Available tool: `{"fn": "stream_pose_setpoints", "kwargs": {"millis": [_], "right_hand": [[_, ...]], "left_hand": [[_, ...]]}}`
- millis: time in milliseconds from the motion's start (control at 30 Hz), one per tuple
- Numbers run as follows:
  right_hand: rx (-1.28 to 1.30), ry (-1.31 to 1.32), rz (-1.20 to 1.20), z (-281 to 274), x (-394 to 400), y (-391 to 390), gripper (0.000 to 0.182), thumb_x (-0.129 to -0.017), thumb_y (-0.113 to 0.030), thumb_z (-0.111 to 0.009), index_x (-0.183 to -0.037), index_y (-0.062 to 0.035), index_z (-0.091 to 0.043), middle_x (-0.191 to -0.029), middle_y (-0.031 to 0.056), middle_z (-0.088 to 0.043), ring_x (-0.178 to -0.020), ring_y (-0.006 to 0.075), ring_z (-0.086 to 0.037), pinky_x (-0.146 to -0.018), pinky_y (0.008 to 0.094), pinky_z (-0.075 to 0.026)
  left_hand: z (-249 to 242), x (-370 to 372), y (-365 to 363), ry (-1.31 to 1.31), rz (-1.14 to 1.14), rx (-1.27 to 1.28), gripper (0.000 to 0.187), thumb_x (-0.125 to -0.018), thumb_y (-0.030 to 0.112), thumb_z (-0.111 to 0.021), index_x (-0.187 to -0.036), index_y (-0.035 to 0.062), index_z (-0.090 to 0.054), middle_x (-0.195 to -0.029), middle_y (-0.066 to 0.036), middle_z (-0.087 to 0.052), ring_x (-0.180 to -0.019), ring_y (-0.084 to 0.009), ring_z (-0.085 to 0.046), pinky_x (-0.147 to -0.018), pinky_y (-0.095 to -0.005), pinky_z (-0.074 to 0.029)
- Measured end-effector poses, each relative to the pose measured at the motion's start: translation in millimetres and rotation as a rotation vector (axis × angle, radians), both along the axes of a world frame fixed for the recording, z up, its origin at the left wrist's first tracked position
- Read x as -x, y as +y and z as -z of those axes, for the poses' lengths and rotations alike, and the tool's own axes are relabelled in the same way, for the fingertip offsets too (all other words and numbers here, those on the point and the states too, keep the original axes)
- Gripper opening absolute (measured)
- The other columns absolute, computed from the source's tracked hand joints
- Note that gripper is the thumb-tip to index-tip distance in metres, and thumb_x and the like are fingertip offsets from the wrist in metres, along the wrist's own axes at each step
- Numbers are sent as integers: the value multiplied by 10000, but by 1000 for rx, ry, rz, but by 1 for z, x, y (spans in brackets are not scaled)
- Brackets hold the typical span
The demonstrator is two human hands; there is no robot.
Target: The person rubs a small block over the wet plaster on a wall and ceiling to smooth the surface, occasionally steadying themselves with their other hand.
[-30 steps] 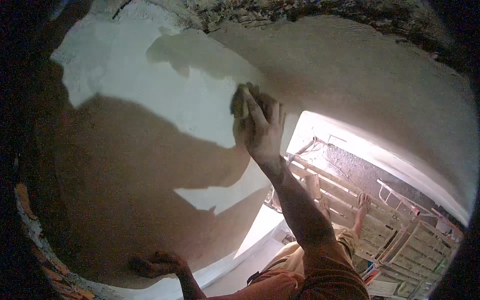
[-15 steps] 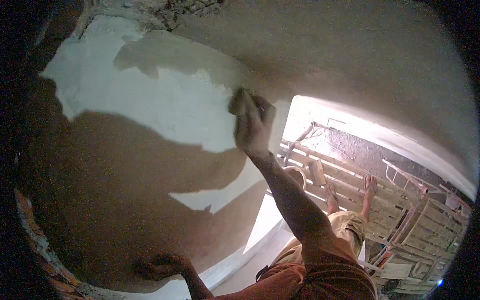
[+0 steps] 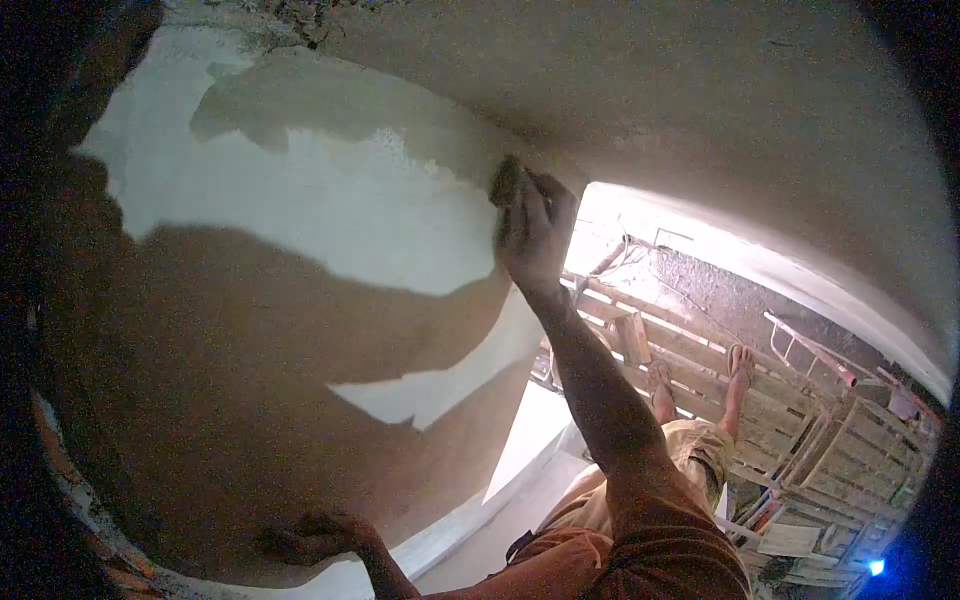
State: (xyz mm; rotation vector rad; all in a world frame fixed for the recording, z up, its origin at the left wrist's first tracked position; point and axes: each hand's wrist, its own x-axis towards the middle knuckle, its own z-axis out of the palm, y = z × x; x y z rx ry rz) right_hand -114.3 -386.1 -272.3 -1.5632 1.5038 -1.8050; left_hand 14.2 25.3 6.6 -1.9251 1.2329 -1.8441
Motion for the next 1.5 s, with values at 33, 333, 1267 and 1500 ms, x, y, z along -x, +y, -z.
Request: {"fn": "stream_pose_setpoints", "kwargs": {"millis": [33, 333, 1267, 1500], "right_hand": [[-19, 62, -8, 14, 1, 11, 452, -926, -52, -636, -1375, -8, -613, -1238, 212, -606, -1129, 367, -553, -987, 466, -443], [218, -55, 20, -39, 5, -4, 464, -955, -91, -647, -1397, 38, -583, -1238, 236, -595, -1122, 379, -542, -985, 467, -451], [-262, -214, -179, 4, 29, 56, 426, -991, -53, -605, -1409, 20, -569, -1240, 205, -549, -1167, 359, -517, -1017, 429, -443], [6, -11, -117, -7, 8, 17, 395, -948, -43, -622, -1339, 8, -627, -1235, 185, -591, -1118, 356, -555, -993, 448, -459]], "left_hand": [[-3, -11, 12, -79, -43, -24, 608, -1018, 275, -450, -1515, -71, -401, -1591, -313, -356, -1468, -512, -336, -1188, -618, -245], [-11, -31, 44, -122, -140, -166, 630, -1038, 290, -421, -1537, -86, -347, -1626, -290, -296, -1502, -494, -270, -1215, -590, -191], [4, 6, -15, 9, -116, 136, 612, -994, 295, -492, -1467, -91, -451, -1525, -334, -431, -1421, -533, -396, -1146, -630, -292], [-8, -63, 58, -131, 103, -77, 647, -1006, 396, -459, -1462, -62, -468, -1521, -329, -434, -1403, -540, -409, -1135, -638, -299]]}}
